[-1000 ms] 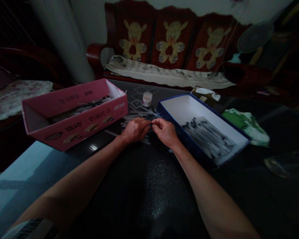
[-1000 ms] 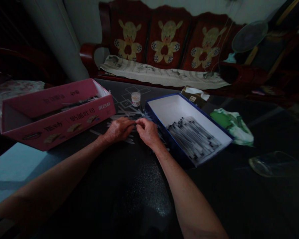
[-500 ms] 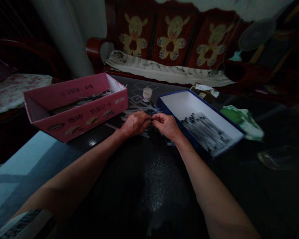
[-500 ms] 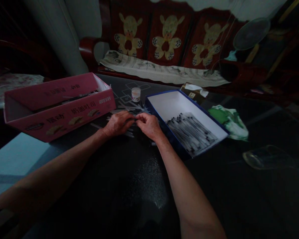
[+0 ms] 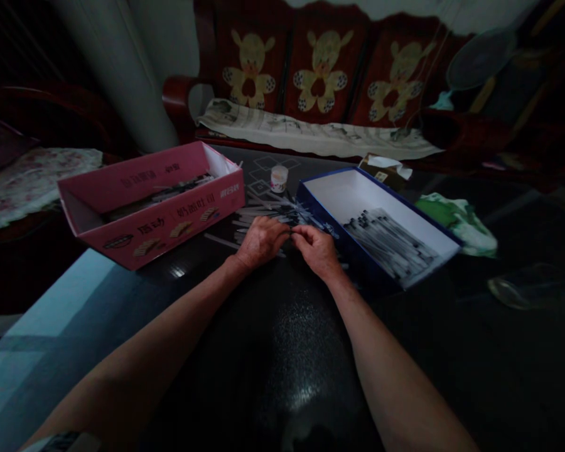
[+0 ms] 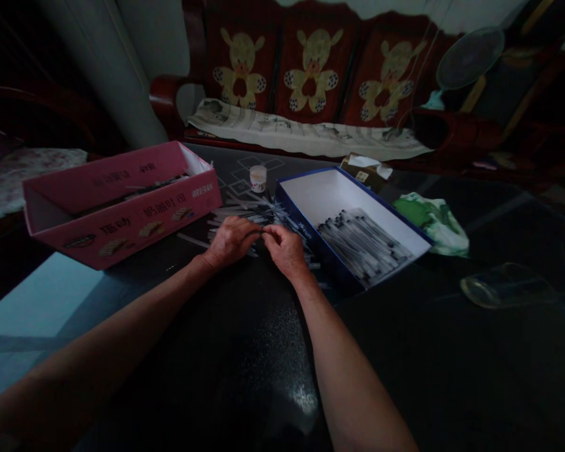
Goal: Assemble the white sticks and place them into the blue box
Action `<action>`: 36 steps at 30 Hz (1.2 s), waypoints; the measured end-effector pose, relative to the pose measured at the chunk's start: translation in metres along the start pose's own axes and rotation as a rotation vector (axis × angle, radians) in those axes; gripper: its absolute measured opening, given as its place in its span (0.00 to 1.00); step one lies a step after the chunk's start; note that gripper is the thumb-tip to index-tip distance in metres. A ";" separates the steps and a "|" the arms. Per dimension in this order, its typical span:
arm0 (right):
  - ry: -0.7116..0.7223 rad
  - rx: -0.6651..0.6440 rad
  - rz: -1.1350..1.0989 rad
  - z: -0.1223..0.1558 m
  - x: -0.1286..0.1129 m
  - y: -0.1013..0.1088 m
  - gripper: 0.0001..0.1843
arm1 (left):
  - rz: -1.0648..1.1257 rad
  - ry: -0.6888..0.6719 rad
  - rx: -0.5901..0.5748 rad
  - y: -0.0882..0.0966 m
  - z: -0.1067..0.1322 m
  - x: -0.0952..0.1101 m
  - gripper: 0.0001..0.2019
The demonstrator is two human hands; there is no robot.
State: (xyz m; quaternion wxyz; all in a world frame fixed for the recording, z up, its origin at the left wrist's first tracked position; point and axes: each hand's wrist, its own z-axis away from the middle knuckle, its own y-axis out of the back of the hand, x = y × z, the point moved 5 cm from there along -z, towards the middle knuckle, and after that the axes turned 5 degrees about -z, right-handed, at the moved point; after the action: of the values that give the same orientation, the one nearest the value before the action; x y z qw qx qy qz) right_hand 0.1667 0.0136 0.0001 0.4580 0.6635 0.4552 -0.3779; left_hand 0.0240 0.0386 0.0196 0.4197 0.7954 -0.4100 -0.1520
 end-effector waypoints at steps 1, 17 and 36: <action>0.024 -0.002 0.033 0.001 -0.002 -0.001 0.12 | 0.004 0.012 0.016 0.001 0.002 0.000 0.12; 0.315 0.057 0.428 0.003 -0.031 0.005 0.08 | 0.020 0.001 0.038 0.006 0.000 -0.006 0.12; 0.340 -0.045 0.451 0.002 -0.027 -0.001 0.08 | -0.025 -0.036 -0.062 0.001 -0.001 -0.002 0.14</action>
State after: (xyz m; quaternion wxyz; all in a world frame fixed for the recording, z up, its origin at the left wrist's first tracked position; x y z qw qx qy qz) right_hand 0.1577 0.0043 0.0245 0.4621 0.7916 0.3746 -0.1397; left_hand 0.0229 0.0401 0.0207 0.4347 0.7842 -0.4027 -0.1841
